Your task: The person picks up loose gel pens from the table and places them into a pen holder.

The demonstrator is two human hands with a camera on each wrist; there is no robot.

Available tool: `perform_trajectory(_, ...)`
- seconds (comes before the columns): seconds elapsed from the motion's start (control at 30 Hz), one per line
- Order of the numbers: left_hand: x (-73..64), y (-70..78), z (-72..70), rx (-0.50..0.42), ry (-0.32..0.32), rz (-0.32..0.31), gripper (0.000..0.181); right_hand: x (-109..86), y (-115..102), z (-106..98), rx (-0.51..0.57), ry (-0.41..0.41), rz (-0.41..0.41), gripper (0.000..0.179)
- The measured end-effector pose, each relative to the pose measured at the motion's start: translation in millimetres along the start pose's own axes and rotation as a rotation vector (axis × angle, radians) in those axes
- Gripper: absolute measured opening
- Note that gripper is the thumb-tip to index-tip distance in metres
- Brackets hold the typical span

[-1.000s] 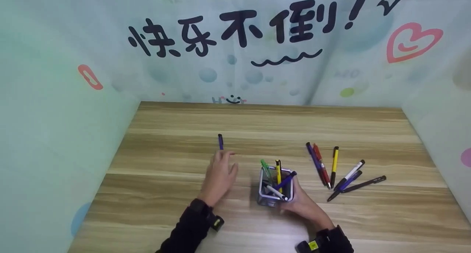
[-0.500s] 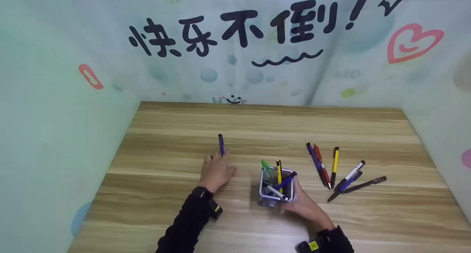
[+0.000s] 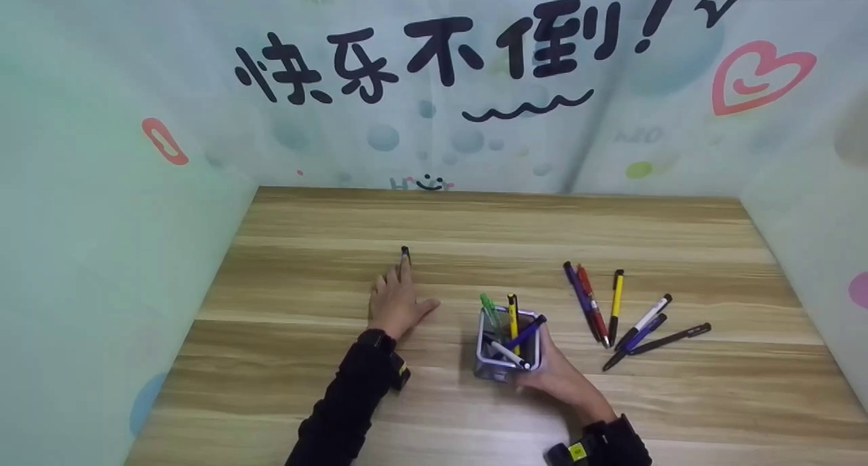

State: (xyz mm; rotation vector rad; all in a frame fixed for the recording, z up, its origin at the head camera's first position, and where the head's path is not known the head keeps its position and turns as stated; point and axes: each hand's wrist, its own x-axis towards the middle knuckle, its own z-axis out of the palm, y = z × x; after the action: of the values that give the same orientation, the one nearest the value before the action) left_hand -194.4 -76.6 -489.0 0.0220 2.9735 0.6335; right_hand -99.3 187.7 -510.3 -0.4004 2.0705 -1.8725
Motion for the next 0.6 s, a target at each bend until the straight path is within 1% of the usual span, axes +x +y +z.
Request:
perform_trajectory(0.13,3.9,0.0,-2.0,-0.022,0.009,-0.012,0.089,0.2,-0.1,-0.3,-0.013,0.002,-0.007,0.096)
perform_trajectory(0.23,5.3,1.6,-5.6,-0.055,-0.005,-0.03,0.072,-0.1,0.1,-0.1,-0.022,0.01,-0.003,0.096)
perform_trajectory(0.37,4.9,3.9,-9.3,-0.108,-0.025,-0.051,0.051,1.0,1.1,0.9,-0.001,0.013,0.003,0.096)
perform_trajectory(0.47,2.7,5.9,-11.1,-0.148,-0.035,-0.062,0.046,2.0,1.9,1.9,0.018,0.013,0.004,0.095)
perform_trajectory(0.53,0.9,7.2,-11.8,-0.179,-0.035,-0.057,0.046,1.9,1.8,2.3,0.026,0.017,-0.001,0.095)
perform_trajectory(0.6,-1.4,8.2,-12.4,-0.196,-0.038,-0.054,0.041,1.6,2.0,2.4,0.033,0.014,-0.011,0.095)
